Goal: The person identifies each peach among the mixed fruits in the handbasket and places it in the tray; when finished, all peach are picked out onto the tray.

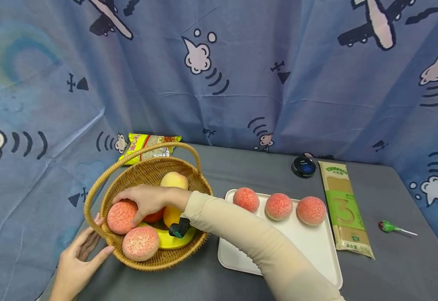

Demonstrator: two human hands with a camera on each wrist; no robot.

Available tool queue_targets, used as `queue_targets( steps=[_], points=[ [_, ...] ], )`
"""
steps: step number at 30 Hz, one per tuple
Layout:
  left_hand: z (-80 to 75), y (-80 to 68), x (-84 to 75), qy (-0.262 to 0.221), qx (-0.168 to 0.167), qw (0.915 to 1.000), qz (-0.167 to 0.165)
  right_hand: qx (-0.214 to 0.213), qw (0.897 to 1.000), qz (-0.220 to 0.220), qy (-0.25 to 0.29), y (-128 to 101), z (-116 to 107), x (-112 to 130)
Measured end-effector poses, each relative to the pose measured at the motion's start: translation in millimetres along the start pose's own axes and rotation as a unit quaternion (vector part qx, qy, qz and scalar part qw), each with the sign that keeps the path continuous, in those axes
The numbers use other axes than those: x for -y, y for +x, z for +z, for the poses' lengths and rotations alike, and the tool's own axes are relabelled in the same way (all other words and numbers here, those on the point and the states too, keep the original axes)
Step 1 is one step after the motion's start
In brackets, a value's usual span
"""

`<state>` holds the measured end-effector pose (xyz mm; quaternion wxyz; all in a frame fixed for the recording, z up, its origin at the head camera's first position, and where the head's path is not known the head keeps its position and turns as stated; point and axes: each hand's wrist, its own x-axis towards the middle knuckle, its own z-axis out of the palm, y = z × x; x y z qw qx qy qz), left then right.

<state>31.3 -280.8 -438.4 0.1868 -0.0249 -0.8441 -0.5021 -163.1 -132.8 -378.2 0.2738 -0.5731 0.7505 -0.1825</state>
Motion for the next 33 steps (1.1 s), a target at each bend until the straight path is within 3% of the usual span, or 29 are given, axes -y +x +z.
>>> queue_targets(
  steps=[7, 16, 19, 23, 28, 33],
  points=[
    [1.7, 2.6, -1.9, 0.001, -0.003, 1.0, -0.008, -0.044, 0.998, -0.017, 0.032, -17.0, -15.2, -1.7],
    [1.6, 1.4, -2.5, 0.02, -0.009, 0.9997, 0.008, -0.098, 0.99, -0.046, 0.09, -75.3, -37.4, 1.7],
    [1.9, -0.5, -2.3, 0.028, -0.012, 0.9994, 0.015, -0.125, 0.983, -0.065, 0.12, -101.6, -37.8, -0.2],
    [1.9, -3.0, -4.0, 0.034, -0.022, 0.9992, -0.003, -0.168, 0.971, -0.083, 0.151, -138.8, -34.1, -6.1],
    [1.3, -2.3, -4.8, 0.053, -0.022, 0.998, -0.025, -0.228, 0.951, -0.081, 0.191, -189.4, -23.5, -17.4],
    [3.0, -0.7, -4.6, 0.062, -0.014, 0.9976, -0.028, -0.268, 0.934, -0.054, 0.232, -233.4, 1.5, -39.3]
  ],
)
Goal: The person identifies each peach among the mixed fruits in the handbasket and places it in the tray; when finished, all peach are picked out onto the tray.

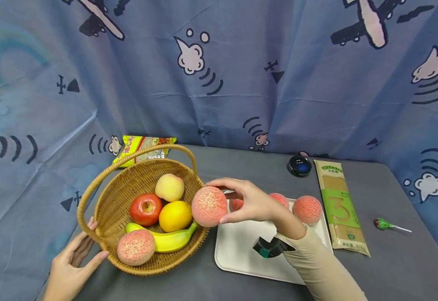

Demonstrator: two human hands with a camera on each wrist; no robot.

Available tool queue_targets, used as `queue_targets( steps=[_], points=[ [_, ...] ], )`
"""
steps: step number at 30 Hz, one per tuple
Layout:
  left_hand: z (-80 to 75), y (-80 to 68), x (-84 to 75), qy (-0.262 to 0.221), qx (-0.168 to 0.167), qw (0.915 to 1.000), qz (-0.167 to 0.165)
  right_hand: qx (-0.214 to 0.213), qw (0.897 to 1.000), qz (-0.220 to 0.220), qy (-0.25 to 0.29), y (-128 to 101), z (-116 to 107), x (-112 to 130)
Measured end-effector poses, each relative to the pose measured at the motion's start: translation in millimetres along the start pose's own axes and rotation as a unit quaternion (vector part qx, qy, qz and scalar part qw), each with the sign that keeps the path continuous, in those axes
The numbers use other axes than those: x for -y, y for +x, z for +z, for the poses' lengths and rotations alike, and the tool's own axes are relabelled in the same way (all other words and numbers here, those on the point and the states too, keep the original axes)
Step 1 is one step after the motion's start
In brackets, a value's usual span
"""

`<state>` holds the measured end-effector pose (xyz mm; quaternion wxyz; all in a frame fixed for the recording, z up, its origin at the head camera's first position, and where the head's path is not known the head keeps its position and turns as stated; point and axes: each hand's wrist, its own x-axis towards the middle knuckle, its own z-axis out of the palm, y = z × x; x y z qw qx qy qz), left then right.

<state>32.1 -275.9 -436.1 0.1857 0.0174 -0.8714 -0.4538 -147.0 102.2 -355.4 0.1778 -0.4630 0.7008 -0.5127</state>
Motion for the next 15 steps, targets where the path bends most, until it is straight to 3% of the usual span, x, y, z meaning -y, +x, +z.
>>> queue_targets(
  steps=[8, 15],
  points=[
    [-0.5, 1.0, -1.2, 0.002, 0.006, 1.0, -0.002, -0.059, 0.997, 0.056, 0.016, -60.3, 8.5, -34.9],
    [0.5, 0.6, -3.5, -0.014, 0.0, 0.9999, 0.004, -0.072, 0.991, 0.106, 0.027, -92.4, 22.1, -57.2]
  ],
)
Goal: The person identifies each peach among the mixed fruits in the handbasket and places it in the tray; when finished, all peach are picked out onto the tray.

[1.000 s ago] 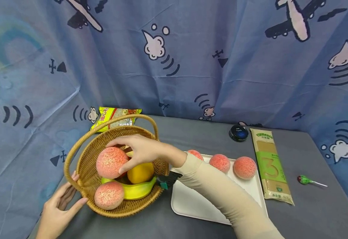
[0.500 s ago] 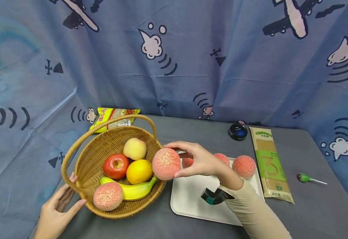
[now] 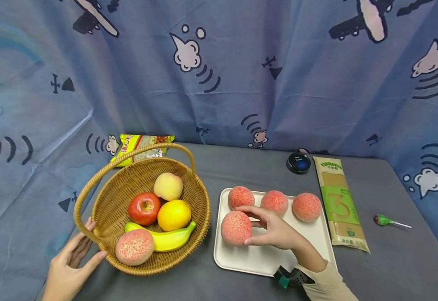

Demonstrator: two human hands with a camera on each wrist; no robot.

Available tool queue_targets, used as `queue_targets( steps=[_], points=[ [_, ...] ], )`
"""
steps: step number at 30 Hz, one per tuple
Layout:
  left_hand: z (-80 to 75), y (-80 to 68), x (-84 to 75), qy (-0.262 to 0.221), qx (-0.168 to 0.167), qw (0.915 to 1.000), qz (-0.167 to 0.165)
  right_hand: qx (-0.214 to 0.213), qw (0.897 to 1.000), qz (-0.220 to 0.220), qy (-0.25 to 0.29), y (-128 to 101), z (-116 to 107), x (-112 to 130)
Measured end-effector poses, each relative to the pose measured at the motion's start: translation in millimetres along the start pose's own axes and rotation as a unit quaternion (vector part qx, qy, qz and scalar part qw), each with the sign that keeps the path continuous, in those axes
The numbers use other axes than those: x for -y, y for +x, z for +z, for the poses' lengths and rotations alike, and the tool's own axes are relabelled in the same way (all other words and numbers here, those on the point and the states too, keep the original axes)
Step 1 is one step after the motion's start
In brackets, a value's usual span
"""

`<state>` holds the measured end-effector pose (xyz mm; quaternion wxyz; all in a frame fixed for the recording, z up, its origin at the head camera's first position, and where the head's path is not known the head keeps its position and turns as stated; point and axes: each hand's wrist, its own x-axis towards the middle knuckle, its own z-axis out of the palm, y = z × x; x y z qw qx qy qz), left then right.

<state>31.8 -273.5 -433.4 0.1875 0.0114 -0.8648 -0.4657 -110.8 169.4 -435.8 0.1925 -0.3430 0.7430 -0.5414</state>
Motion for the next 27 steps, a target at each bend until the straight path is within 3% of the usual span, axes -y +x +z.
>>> queue_targets(
  steps=[5, 11, 18, 27],
  points=[
    [-0.3, 0.1, 0.4, -0.008, -0.003, 0.9998, 0.017, 0.002, 0.999, 0.027, 0.03, -7.9, 6.7, -21.0],
    [-0.6, -0.3, 0.3, -0.009, -0.001, 1.0, 0.0, 0.017, 0.996, 0.044, 0.076, -12.7, 10.6, -38.4],
    [0.1, 0.3, 0.7, -0.016, 0.0, 0.9998, 0.009, 0.054, 0.99, 0.035, 0.122, -14.2, 8.2, -45.4],
    [0.3, 0.6, 1.1, -0.017, -0.001, 0.9996, 0.024, 0.098, 0.988, 0.04, 0.115, -17.8, 7.2, -47.3]
  ],
)
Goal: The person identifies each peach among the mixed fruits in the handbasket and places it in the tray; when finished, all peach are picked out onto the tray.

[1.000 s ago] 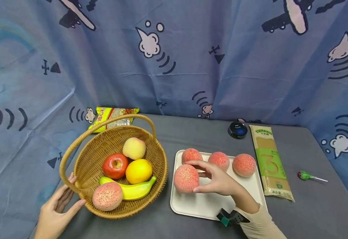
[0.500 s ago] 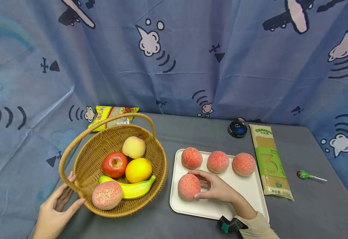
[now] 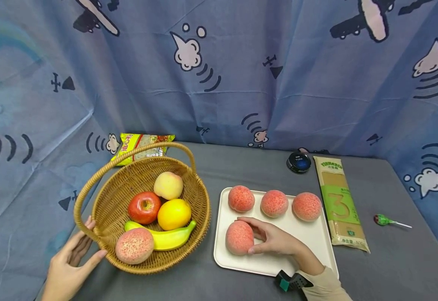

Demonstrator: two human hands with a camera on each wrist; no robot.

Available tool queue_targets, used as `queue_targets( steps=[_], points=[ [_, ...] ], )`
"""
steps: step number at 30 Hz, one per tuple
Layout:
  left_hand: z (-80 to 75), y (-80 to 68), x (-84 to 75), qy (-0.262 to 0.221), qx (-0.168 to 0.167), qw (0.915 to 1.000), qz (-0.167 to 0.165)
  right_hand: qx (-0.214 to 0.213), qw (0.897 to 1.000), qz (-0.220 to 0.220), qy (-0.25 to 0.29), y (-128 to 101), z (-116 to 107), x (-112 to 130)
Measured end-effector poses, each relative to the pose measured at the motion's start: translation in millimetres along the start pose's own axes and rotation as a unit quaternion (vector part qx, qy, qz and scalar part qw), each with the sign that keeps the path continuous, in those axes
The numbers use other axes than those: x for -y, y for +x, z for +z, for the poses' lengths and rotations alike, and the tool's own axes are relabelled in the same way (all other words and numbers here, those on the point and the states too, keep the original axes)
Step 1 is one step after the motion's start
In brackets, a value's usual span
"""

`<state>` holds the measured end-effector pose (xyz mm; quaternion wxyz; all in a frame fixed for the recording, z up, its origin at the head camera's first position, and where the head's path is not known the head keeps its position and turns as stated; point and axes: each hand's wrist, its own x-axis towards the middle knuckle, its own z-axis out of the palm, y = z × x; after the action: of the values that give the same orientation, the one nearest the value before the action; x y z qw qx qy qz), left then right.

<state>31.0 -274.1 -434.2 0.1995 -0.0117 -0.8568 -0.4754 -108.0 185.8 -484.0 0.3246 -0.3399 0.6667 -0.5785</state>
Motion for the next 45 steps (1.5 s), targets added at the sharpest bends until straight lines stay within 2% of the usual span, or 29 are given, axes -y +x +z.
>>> queue_targets(
  steps=[5, 12, 18, 23, 29, 36, 42, 45],
  points=[
    [-0.3, -0.5, -0.2, 0.004, 0.0, 1.0, 0.0, 0.009, 0.999, 0.001, -0.05, -1.5, 0.3, 3.0],
    [-1.6, -1.8, -1.0, 0.013, 0.004, 0.9996, -0.023, 0.008, 0.996, 0.012, -0.091, -1.9, 1.6, 10.1],
    [-2.4, -1.6, 0.1, 0.016, 0.002, 0.9999, 0.002, 0.005, 0.991, 0.012, -0.134, -3.7, 0.2, 14.2],
    [-2.4, -1.3, 0.1, 0.001, 0.005, 1.0, 0.008, 0.005, 0.99, -0.002, -0.139, -4.4, -3.8, 28.1],
    [-2.8, 0.1, -1.1, -0.002, 0.006, 1.0, 0.005, 0.004, 0.992, -0.033, -0.12, -0.1, -9.3, 59.7],
    [-3.7, 1.0, 0.2, -0.016, 0.015, 0.9998, 0.004, 0.031, 0.989, -0.075, -0.128, 28.0, -10.3, 103.4],
    [-3.5, 1.6, 0.9, -0.011, 0.017, 0.9998, 0.008, 0.085, 0.979, -0.13, -0.133, 70.3, -1.5, 134.4],
    [-3.3, 1.5, -0.3, -0.009, 0.017, 0.9998, 0.009, 0.118, 0.974, -0.145, -0.131, 96.5, 7.1, 148.1]
  ],
)
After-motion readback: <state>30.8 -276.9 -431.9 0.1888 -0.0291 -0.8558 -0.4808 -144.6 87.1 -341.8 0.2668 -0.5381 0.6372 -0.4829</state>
